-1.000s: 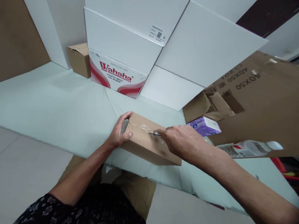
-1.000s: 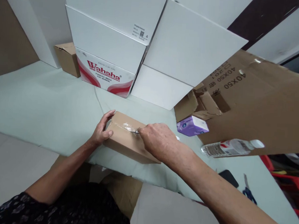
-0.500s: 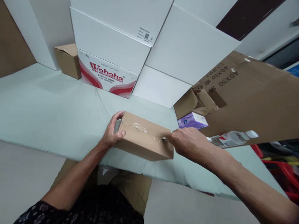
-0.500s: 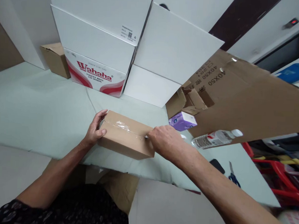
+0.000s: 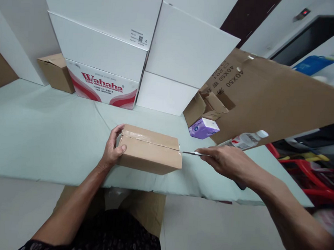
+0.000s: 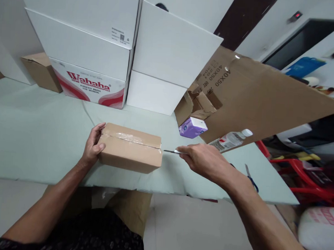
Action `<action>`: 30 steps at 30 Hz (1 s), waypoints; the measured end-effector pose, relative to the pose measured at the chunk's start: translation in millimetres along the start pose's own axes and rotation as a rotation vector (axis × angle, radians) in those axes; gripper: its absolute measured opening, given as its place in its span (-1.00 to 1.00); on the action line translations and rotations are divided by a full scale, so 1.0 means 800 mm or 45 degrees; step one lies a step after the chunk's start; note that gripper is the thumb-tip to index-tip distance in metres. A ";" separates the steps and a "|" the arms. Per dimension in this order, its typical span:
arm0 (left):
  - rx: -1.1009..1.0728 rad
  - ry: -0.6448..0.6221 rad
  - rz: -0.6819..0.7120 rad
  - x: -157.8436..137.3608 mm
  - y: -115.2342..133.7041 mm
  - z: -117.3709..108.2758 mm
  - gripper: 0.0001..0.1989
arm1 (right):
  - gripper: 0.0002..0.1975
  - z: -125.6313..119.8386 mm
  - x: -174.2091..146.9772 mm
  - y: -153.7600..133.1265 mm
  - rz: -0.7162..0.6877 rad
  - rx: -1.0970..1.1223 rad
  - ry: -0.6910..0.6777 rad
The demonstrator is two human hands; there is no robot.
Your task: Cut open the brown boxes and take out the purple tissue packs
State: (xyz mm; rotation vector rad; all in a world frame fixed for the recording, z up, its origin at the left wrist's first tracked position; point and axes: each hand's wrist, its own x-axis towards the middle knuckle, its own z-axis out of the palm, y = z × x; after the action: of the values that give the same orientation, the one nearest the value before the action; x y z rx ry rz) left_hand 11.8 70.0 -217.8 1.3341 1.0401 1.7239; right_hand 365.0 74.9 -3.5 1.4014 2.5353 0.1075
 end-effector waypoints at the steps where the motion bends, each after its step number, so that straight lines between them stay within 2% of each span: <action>1: 0.002 0.005 0.002 0.000 0.000 0.000 -0.12 | -0.62 0.004 -0.009 0.005 0.064 0.087 -0.008; 4: -0.004 0.015 -0.003 -0.001 0.003 0.001 -0.10 | -0.51 0.034 -0.029 0.015 0.307 0.317 0.020; 9: 0.048 0.059 -0.082 -0.009 0.016 0.005 -0.13 | -0.57 0.138 -0.011 0.016 0.674 0.314 0.077; 12: 0.114 0.097 -0.065 -0.022 0.024 0.004 -0.15 | -0.60 0.188 0.017 0.011 0.725 0.319 0.117; 16: 0.330 0.123 0.014 -0.040 0.041 -0.003 -0.32 | -0.66 0.218 0.042 0.008 0.711 0.341 0.198; 20: 0.476 0.128 0.009 -0.048 0.061 -0.007 -0.56 | -0.71 0.219 0.042 0.013 0.666 0.432 0.288; 23: 0.432 0.099 -0.029 -0.046 0.072 -0.006 -0.65 | -0.68 0.200 0.026 0.005 0.595 0.586 0.385; 25: 0.351 0.089 -0.042 -0.043 0.078 -0.002 -0.72 | -0.65 0.178 0.012 -0.011 0.458 0.825 0.541; 27: 0.258 0.084 -0.022 -0.041 0.084 0.001 -0.81 | -0.63 0.154 -0.001 -0.036 0.245 1.052 0.726; 30: 0.242 0.019 0.082 -0.044 0.093 0.001 -0.84 | -0.64 0.124 -0.015 -0.075 -0.033 1.012 0.917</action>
State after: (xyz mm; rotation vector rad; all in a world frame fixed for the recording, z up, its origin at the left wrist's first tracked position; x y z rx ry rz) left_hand 15.8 7.7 -164.8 1.4887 1.2066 1.7185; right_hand 346.2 27.6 -107.9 1.8348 3.4070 -0.5647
